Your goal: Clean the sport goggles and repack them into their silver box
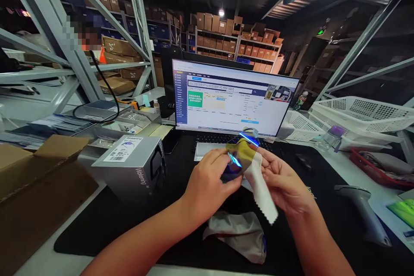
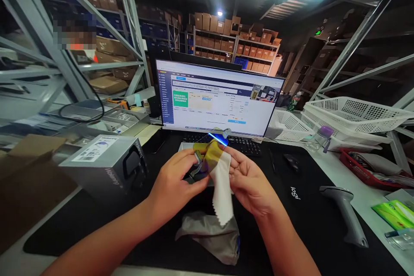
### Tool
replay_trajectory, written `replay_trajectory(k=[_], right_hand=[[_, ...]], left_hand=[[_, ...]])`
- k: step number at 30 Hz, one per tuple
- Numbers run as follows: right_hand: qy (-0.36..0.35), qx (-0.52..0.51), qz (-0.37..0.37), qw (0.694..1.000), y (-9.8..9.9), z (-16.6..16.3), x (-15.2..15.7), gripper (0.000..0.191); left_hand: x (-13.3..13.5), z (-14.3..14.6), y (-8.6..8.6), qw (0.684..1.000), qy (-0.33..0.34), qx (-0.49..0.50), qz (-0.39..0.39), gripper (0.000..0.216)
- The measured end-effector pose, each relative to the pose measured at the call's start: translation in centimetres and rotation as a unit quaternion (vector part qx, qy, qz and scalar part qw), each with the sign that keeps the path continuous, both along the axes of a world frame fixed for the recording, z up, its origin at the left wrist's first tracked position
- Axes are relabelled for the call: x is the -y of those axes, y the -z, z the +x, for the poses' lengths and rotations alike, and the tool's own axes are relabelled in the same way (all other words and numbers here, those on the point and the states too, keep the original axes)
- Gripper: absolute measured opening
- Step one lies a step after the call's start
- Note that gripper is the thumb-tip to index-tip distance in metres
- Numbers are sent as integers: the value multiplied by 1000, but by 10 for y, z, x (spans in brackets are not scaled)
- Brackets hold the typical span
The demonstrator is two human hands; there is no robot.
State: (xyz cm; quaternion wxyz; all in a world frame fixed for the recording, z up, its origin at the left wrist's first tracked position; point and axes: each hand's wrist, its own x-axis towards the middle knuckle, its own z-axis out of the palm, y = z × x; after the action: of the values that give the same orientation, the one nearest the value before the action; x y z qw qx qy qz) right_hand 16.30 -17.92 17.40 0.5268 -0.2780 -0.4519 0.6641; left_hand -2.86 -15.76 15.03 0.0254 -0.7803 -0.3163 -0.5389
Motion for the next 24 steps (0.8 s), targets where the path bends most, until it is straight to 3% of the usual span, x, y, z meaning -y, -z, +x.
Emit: replay_trajectory(k=[6,10,12,19,24], right_hand=[[115,-8,80,990,30,-24,-5,55],[259,-35,121,958,45,-47,-2,52],[296,-49,120,946,47,-50,-2,51],[222,-122,38,967,24,-30,-8,63],[186,-141,-12,972,8,-10,-17,65]], left_hand=[[-2,0,5,997,-33,-43,48,20],[-2,3,13,990,-48,-82,105,21],[-3,5,16,988,-38,-86,122,20],[-10,5,10,972,6,-126,196,16],[-16,3,8,967,35,-140,208,13]])
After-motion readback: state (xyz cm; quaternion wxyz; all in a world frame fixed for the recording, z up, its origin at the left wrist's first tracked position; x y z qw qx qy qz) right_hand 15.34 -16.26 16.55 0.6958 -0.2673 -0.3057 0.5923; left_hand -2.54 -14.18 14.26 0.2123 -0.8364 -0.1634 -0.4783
